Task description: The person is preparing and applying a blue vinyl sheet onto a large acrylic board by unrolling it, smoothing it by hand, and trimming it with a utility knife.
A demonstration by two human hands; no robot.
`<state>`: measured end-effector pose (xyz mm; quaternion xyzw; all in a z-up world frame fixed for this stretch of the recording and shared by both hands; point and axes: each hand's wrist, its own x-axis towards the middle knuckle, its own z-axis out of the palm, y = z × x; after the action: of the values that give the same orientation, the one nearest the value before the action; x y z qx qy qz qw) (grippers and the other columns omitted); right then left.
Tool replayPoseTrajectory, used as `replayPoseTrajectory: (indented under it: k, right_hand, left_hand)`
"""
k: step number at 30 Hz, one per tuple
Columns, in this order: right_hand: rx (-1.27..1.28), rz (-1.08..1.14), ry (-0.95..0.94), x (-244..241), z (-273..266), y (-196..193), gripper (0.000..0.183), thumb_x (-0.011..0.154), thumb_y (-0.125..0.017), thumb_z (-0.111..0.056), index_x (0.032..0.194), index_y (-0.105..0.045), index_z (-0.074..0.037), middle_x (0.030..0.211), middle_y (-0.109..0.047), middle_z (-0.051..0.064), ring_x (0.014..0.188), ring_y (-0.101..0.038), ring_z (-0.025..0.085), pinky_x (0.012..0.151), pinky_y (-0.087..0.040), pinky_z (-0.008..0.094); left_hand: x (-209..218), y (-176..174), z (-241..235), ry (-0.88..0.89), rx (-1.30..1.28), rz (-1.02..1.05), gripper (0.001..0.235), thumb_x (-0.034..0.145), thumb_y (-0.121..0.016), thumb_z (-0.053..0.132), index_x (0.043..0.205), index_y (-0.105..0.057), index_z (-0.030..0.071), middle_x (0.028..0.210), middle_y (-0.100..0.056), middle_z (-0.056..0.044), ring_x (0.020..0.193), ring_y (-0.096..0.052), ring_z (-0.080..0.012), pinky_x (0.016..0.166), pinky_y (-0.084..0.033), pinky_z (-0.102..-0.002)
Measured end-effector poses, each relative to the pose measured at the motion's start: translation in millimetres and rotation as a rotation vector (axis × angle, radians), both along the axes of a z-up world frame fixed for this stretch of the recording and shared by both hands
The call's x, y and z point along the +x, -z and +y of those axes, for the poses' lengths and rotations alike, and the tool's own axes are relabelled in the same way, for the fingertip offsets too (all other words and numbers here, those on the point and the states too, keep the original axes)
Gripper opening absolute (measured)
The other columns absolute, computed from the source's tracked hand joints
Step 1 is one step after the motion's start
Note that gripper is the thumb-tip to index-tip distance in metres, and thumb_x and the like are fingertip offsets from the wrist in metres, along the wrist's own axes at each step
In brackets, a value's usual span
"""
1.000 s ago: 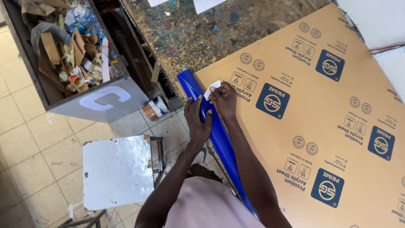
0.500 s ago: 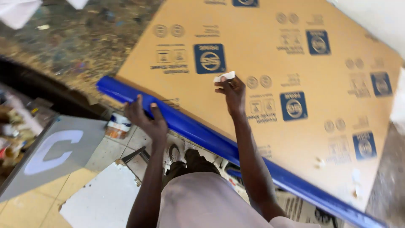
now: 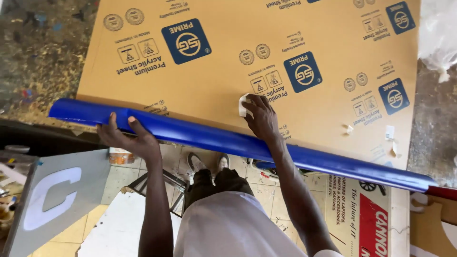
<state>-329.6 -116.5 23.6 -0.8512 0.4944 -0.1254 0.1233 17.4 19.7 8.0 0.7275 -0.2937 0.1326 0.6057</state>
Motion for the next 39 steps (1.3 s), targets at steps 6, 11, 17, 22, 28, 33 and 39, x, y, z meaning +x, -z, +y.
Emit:
replayPoseTrajectory:
  k: [6,11,17,22,28,33,39]
  right_hand:
    - [0.176,0.061,-0.055,-15.7,16.3,-11.4,0.042,0.102,-0.082,-0.032,0.142,-0.082,-0.02,0.16,-0.064,0.001,0.153,-0.055,0.034,0.112,-0.06,0.056]
    - [0.332,-0.047,-0.116,-53.3,54.7,-44.1,0.054,0.11,-0.069,-0.047,0.161,-0.063,-0.029,0.141,-0.076,0.01,0.136,-0.07,0.042,0.105,-0.061,0.066]
    - [0.314,0.063,-0.195,-98.8,91.7,-60.0,0.089,0.101,-0.083,-0.045,0.176,-0.042,-0.017,0.157,-0.065,0.023,0.149,-0.058,0.051,0.123,-0.045,0.075]
    - [0.217,0.005,-0.163,-109.6,92.4,-38.4,0.066,0.099,-0.085,-0.036,0.158,-0.063,-0.017,0.131,-0.076,0.02,0.127,-0.074,0.049,0.107,-0.058,0.071]
    - [0.09,-0.021,-0.177,-115.7,95.5,-8.0,0.063,0.091,-0.091,-0.045,0.147,-0.071,-0.024,0.123,-0.08,0.014,0.12,-0.08,0.044,0.102,-0.062,0.064]
    - [-0.159,-0.152,-0.131,-108.9,134.2,-19.8,0.065,0.09,-0.092,-0.047,0.146,-0.075,-0.021,0.119,-0.079,0.011,0.114,-0.08,0.037,0.096,-0.063,0.053]
    - [-0.366,-0.264,0.007,-79.6,168.7,-54.2,0.063,0.092,-0.091,-0.034,0.149,-0.074,-0.013,0.122,-0.075,0.013,0.112,-0.077,0.037,0.091,-0.062,0.05]
  left_hand:
    - [2.0,2.1,-4.4,-0.042,-0.041,-0.07,0.039,0.112,-0.073,0.037,0.147,-0.068,0.02,0.138,-0.05,-0.016,0.137,-0.043,-0.0379,0.114,-0.03,-0.066]
    - [7.9,23.0,1.4,-0.024,0.079,-0.128,0.048,0.111,-0.074,0.035,0.154,-0.065,0.016,0.144,-0.054,-0.02,0.152,-0.039,-0.0524,0.118,-0.032,-0.076]
    - [-62.8,-26.8,26.5,0.221,0.085,0.184,0.075,0.12,-0.058,0.058,0.173,-0.041,0.009,0.168,-0.039,-0.038,0.164,-0.013,-0.0642,0.127,-0.02,-0.086]
    - [-163.1,-16.6,49.9,0.36,-0.001,0.466,0.094,0.12,-0.059,0.064,0.183,-0.013,0.011,0.181,-0.013,-0.039,0.166,-0.02,-0.0657,0.13,-0.029,-0.084]
    - [-270.2,-17.3,71.1,0.533,-0.133,0.996,0.056,0.115,-0.065,0.016,0.162,-0.034,0.015,0.137,-0.054,-0.011,0.113,-0.075,-0.0266,0.102,-0.068,-0.049]
    - [-315.5,-81.9,89.2,0.874,-0.206,1.399,0.103,0.109,-0.052,0.077,0.181,-0.01,0.016,0.181,-0.017,-0.025,0.167,-0.026,-0.0538,0.133,-0.031,-0.077]
    - [-320.6,-70.6,73.6,1.004,-0.278,1.111,0.109,0.105,-0.078,0.054,0.184,-0.008,0.028,0.176,-0.034,-0.017,0.157,-0.042,-0.0392,0.13,-0.037,-0.066]
